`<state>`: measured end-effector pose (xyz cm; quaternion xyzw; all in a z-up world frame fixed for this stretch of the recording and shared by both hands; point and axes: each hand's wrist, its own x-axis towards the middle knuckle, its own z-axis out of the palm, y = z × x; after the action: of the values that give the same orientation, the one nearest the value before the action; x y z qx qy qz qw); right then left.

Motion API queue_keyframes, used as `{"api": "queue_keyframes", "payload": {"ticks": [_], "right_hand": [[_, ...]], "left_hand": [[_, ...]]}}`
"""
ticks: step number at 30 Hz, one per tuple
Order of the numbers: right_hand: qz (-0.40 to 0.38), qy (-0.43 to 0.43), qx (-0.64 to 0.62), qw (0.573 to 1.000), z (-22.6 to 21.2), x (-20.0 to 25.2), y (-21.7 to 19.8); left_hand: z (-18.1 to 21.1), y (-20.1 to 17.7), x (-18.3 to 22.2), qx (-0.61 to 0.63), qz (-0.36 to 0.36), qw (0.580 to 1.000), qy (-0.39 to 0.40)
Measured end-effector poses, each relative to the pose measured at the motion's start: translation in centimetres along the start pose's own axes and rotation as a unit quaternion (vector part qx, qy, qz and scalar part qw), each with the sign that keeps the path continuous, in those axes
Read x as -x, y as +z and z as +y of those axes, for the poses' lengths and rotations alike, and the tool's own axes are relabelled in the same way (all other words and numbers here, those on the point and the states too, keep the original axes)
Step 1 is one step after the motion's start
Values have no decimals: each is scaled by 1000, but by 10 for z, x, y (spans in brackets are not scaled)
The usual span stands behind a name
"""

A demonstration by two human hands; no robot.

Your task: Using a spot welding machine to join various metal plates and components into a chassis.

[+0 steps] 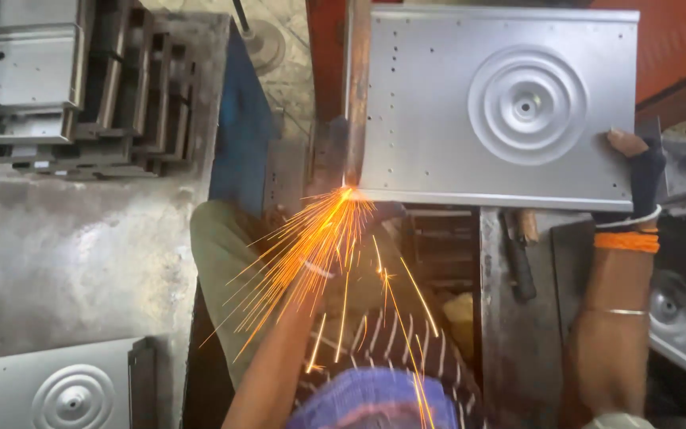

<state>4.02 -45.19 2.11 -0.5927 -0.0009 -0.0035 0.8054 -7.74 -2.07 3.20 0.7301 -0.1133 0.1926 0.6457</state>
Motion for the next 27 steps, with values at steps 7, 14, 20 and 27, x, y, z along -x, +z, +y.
{"api": "queue_keyframes", "payload": {"ticks": [7, 14, 20, 27], "right_hand": [[-11, 24, -30, 999, 19, -8, 7], [17, 36, -1, 999, 28, -17, 42], [15, 30, 42, 999, 19, -9, 81], [-21, 59, -5, 998, 11, 5, 113]], "left_hand": [[-8, -28, 3, 29, 9, 999, 13], [4, -59, 6, -80, 36, 996, 14], [-9, -71, 7, -24, 41, 998, -34], [12, -82, 9, -30, 54, 998, -29]]}}
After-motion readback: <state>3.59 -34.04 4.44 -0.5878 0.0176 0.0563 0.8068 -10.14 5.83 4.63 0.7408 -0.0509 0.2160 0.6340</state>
